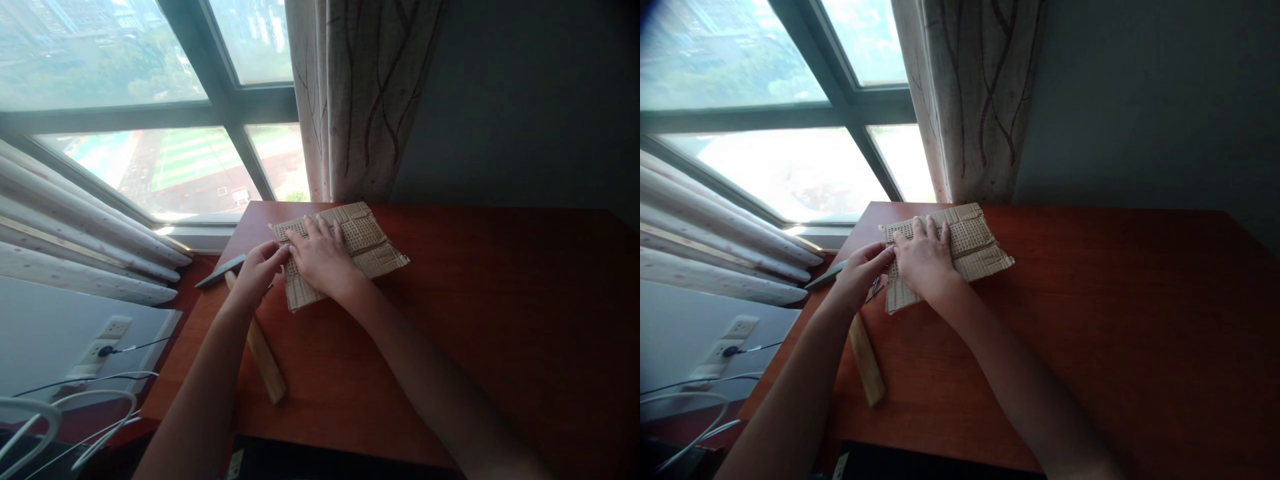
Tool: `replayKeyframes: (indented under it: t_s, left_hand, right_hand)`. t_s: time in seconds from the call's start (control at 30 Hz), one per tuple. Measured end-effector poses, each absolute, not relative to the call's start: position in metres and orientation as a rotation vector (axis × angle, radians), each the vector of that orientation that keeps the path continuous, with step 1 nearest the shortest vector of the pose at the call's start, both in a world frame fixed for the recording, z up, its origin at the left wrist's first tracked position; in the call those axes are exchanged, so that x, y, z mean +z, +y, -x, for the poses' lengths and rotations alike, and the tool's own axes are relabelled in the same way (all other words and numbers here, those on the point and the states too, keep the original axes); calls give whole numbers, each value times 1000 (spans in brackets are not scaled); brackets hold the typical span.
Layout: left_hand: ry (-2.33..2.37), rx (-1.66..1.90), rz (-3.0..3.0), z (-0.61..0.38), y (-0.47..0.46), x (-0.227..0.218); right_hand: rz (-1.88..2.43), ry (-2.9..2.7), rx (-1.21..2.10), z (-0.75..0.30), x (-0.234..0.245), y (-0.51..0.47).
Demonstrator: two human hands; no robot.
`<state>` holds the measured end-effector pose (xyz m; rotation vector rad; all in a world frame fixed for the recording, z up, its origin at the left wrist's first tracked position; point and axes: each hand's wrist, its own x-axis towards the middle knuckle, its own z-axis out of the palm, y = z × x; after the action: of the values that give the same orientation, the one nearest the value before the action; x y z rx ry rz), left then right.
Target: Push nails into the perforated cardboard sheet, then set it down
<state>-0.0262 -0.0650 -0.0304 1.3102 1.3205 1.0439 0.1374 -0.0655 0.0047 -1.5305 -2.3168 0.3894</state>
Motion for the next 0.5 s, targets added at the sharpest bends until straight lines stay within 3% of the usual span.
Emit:
replayKeyframes:
  t_s: [0.5]
  left_hand:
    - [1337, 1075, -1094, 30, -68, -31]
  right_hand:
    - [1438, -2339, 355, -143, 3, -58]
